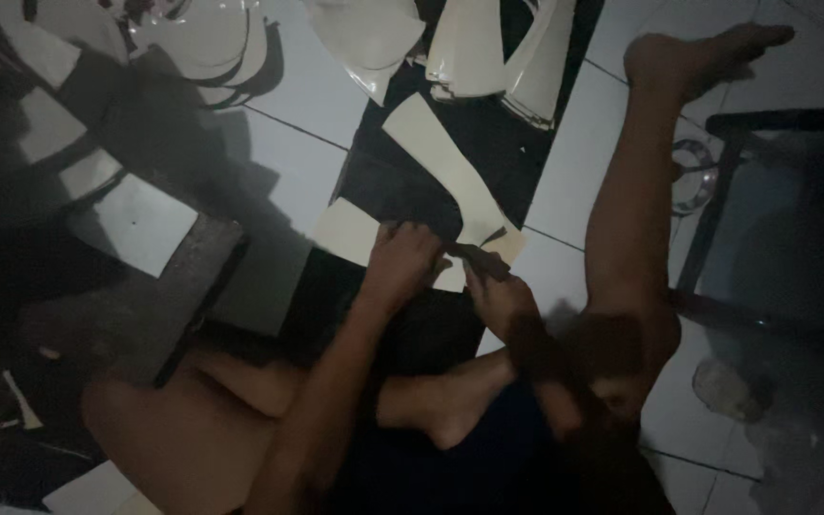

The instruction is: The person sits on the floor and uses a knife to cut a light-colored sheet of material into a U-shaped piece. They repeatedly trim the edges, flip the piece, and align it with a dark template on a black mat. Cut scraps accumulate nearby.

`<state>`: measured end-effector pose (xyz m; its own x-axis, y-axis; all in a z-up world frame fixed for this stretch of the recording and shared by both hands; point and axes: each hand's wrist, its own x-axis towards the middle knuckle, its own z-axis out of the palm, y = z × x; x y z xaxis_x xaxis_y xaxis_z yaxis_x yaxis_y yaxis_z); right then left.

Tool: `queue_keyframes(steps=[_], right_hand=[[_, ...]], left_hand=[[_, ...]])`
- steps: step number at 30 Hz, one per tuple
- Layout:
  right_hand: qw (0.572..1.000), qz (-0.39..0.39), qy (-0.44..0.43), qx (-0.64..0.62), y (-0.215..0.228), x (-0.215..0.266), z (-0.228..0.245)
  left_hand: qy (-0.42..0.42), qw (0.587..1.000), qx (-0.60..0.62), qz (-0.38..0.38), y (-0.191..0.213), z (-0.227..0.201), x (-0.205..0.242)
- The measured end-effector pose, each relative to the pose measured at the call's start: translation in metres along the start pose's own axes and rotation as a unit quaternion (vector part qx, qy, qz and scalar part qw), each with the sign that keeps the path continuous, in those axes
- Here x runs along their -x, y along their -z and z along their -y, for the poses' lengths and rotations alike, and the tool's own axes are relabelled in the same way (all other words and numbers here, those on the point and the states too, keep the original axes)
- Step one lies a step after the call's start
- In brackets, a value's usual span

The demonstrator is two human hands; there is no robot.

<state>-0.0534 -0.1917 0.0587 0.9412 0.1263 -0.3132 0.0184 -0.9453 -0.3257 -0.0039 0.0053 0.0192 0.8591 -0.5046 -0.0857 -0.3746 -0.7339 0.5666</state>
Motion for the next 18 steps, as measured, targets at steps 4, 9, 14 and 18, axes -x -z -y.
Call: queue_keyframes(steps=[4,9,14,18], right_hand=[[0.996,0.017,-0.049,-0.076,0.000,0.001,0.000],[0.992,0.087,-0.080,-0.039,0.005,0.000,0.005],[0.997,-0.033,0.010,-0.067,-0.003,0.005,0.004],[0.998,0.053,-0.013,0.003,-0.013,-0.001,-0.006]], left_hand=[[-0.035,0.998,0.011,-0.055,0.007,0.011,0.004],[-0.054,0.998,-0.012,0.000,-0.003,0.017,0.004],[-0.087,0.995,-0.031,-0.044,-0.012,0.019,0.008],[-0.089,0.994,-0.046,-0.044,-0.013,0.018,0.008]])
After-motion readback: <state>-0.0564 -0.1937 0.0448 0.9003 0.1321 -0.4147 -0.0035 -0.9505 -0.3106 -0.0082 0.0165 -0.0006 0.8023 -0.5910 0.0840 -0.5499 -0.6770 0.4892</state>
